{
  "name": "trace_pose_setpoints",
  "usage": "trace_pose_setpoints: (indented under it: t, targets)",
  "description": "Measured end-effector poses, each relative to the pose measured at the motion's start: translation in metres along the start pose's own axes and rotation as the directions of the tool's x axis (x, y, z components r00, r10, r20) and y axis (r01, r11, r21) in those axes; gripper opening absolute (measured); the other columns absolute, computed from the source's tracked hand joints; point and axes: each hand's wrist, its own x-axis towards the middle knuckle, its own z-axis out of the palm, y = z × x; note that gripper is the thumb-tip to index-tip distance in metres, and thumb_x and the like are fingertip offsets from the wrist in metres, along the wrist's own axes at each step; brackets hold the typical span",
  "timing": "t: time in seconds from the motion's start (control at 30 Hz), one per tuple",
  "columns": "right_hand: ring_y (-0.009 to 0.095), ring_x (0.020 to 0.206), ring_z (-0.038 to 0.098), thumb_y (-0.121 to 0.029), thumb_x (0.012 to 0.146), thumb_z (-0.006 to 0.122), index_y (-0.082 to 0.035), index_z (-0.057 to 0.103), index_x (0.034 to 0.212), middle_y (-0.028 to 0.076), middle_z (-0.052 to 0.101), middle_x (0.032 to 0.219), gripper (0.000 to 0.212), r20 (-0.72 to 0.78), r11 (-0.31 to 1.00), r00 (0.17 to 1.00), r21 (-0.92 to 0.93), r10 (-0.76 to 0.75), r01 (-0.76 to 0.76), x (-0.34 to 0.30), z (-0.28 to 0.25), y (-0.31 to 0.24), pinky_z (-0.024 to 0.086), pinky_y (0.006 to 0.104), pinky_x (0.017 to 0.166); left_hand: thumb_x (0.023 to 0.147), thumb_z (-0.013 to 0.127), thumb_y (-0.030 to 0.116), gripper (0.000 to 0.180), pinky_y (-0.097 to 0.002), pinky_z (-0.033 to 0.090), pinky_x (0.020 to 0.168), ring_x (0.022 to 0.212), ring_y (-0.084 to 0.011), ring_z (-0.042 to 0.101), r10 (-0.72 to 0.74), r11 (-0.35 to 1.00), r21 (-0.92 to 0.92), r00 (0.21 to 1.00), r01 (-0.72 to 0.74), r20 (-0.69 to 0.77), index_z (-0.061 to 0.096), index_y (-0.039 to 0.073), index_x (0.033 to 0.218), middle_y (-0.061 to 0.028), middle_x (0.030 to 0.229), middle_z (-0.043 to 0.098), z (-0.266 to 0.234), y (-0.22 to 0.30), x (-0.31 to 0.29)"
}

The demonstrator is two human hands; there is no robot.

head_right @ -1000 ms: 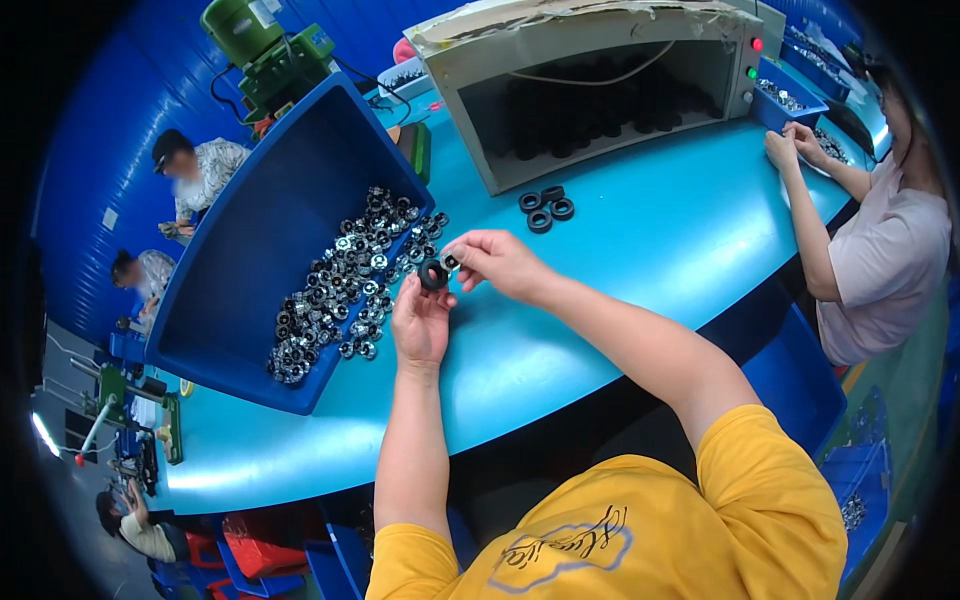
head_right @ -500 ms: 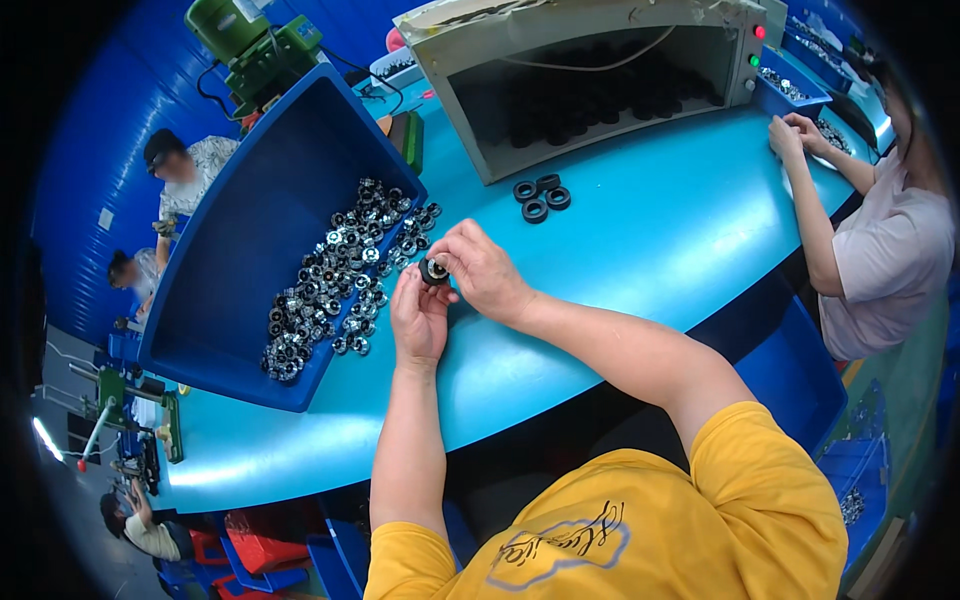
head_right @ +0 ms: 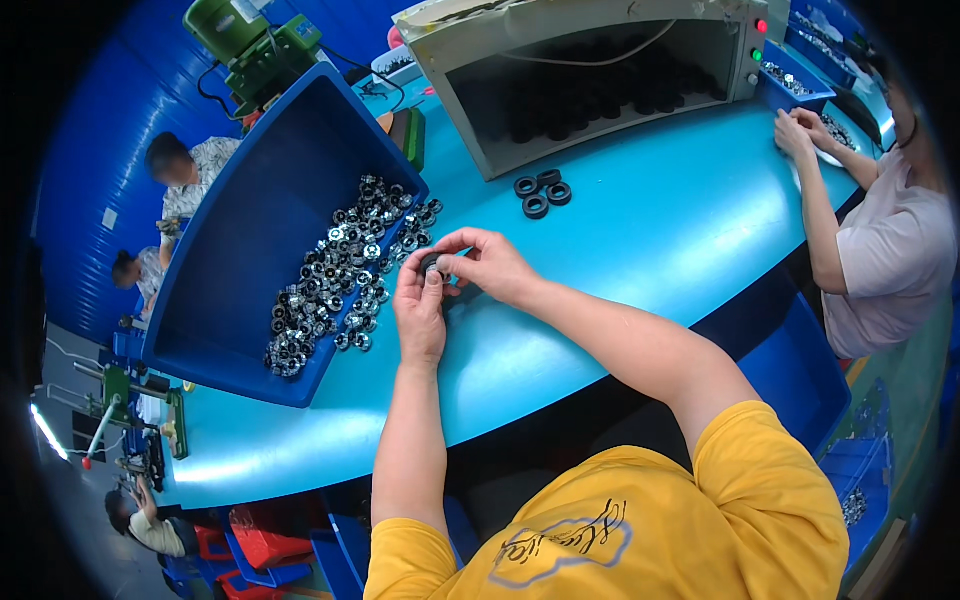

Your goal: Assembling or inspecting small mechanical components at a factory workbench.

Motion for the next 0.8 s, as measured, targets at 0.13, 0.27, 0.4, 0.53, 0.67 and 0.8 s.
trace_pose_setpoints:
  t: [0.13,0.27,0.4,0.53,0.67,0.8]
  targets:
    - [0.008,0.08,0.062,-0.011,0.097,0.066,-0.002,0.065,0.122,0.004,0.068,0.102,0.026,0.028,0.988,1.0,0.152,0.012,-0.016,-0.003,0.0,0.0,0.056,0.0257,0.076,0.104,0.054,0.009,0.023,-0.0243,0.051,0.074,0.085,-0.0115,0.06,0.051,0.996,0.068,0.999,-0.052,0.006,0.052,0.004,0.126,-0.0045,0.106,0.062,0.001,-0.001,-0.004]
    - [0.008,0.08,0.062,-0.008,0.097,0.064,0.0,0.064,0.121,0.005,0.068,0.101,0.025,0.058,0.979,0.998,0.199,0.034,-0.045,-0.007,0.004,0.0,0.056,0.0256,0.076,0.104,0.053,0.008,0.017,-0.0242,0.05,0.072,0.082,-0.0098,0.057,0.089,0.982,0.168,0.995,-0.081,-0.038,0.053,0.005,0.121,-0.0018,0.097,0.058,0.004,-0.002,-0.007]
    - [0.009,0.075,0.063,-0.005,0.096,0.062,0.001,0.063,0.118,0.005,0.066,0.092,0.023,0.045,0.979,0.999,0.201,0.009,-0.018,-0.012,0.012,-0.007,0.056,0.0258,0.07,0.104,0.053,0.008,0.013,-0.0231,0.049,0.069,0.081,-0.0088,0.056,0.191,0.906,0.4,0.976,-0.136,-0.101,0.055,0.006,0.117,-0.0005,0.094,0.058,0.002,-0.004,-0.009]
    - [0.008,0.078,0.062,-0.006,0.095,0.065,0.0,0.062,0.119,0.003,0.064,0.093,0.025,0.069,0.986,0.996,0.159,-0.055,0.044,-0.009,0.011,0.002,0.056,0.0251,0.071,0.105,0.052,0.008,0.014,-0.0236,0.051,0.068,0.08,-0.0085,0.059,0.391,0.736,0.635,0.913,-0.235,-0.116,0.059,0.006,0.117,-0.001,0.098,0.062,0.012,0.001,-0.01]
    - [0.006,0.081,0.061,-0.009,0.093,0.071,-0.002,0.062,0.118,0.001,0.062,0.094,0.027,0.047,0.989,0.998,0.144,-0.039,0.032,-0.004,0.004,0.005,0.055,0.0233,0.074,0.103,0.053,0.007,0.023,-0.0237,0.054,0.066,0.081,-0.0096,0.062,0.043,0.979,0.203,0.997,-0.028,-0.071,0.06,0.006,0.125,-0.0032,0.102,0.066,0.002,0.0,-0.008]
    - [0.004,0.082,0.059,-0.007,0.091,0.073,-0.004,0.062,0.116,0.0,0.06,0.094,0.028,0.059,0.996,0.996,0.074,-0.062,0.057,0.001,-0.001,0.015,0.054,0.0219,0.074,0.103,0.053,0.007,0.029,-0.0241,0.055,0.064,0.079,-0.0095,0.063,-0.005,0.99,0.142,0.999,0.011,-0.045,0.058,0.005,0.132,-0.0033,0.103,0.066,-0.004,-0.002,-0.006]
